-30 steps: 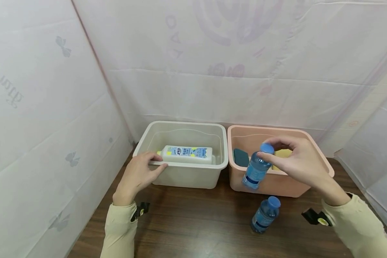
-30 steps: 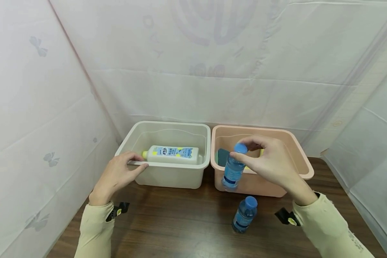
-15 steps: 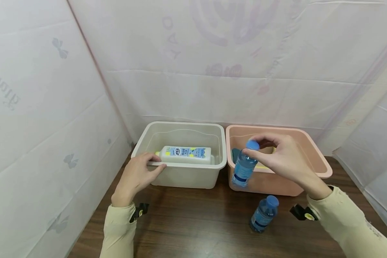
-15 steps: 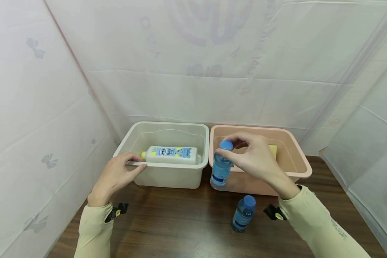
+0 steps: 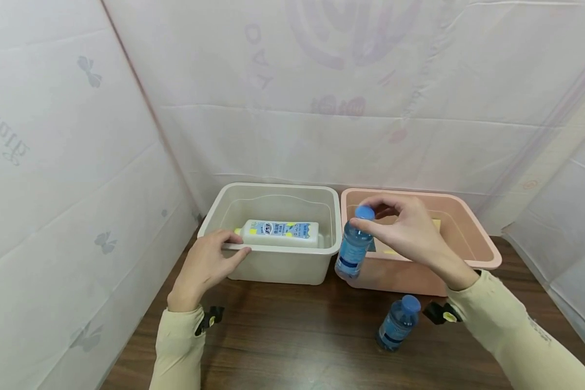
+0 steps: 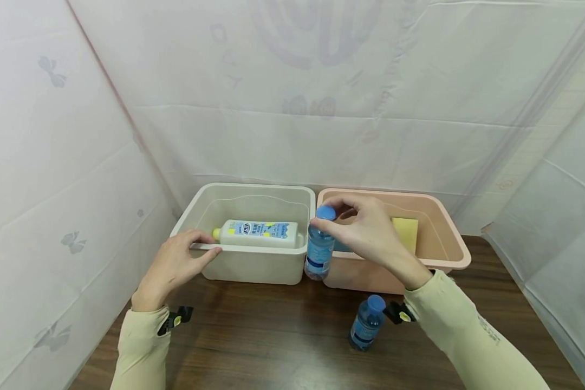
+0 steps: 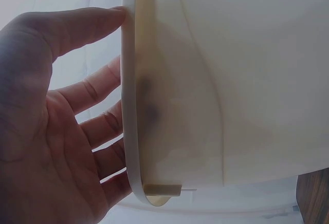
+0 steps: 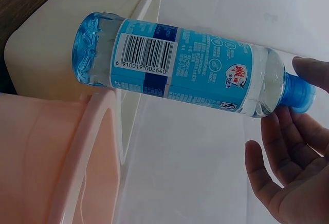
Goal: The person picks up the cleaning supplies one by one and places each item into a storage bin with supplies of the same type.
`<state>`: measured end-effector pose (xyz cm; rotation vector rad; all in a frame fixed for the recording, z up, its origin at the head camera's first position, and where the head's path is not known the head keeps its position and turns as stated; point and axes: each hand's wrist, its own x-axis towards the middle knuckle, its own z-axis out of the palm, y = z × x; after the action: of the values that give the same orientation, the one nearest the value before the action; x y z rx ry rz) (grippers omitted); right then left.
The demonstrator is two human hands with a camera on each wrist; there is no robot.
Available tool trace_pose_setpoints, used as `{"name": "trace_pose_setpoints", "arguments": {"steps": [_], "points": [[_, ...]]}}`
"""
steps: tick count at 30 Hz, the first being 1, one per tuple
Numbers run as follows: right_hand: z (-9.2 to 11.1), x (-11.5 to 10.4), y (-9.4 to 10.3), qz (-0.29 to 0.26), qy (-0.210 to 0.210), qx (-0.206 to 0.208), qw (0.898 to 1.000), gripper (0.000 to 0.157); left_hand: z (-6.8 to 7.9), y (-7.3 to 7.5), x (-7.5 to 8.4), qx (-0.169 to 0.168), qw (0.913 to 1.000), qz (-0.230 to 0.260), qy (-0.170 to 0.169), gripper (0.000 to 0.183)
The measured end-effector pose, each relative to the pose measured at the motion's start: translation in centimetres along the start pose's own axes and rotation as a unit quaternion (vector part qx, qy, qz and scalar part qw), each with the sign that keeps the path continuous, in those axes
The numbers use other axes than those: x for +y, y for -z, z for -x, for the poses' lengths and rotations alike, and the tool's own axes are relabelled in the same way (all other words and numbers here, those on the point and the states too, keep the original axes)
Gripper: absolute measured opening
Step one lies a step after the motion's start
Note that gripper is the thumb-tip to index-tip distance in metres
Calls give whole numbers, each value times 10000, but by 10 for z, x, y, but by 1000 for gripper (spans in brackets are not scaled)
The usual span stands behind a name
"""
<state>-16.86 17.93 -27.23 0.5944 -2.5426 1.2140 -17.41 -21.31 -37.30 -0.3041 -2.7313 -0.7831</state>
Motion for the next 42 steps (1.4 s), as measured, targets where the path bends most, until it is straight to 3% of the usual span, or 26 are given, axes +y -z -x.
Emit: {"name": "trace_pose_setpoints", "arguments": {"steps": [15, 42], "points": [[-19, -12, -1, -338, -132, -222, 9991, 27, -1, -1, 1, -5, 10000, 6, -2, 28], [-50, -22, -18, -450, 206, -163, 9986, 26, 0, -1, 2, 11, 10000, -21, -64, 28]]}}
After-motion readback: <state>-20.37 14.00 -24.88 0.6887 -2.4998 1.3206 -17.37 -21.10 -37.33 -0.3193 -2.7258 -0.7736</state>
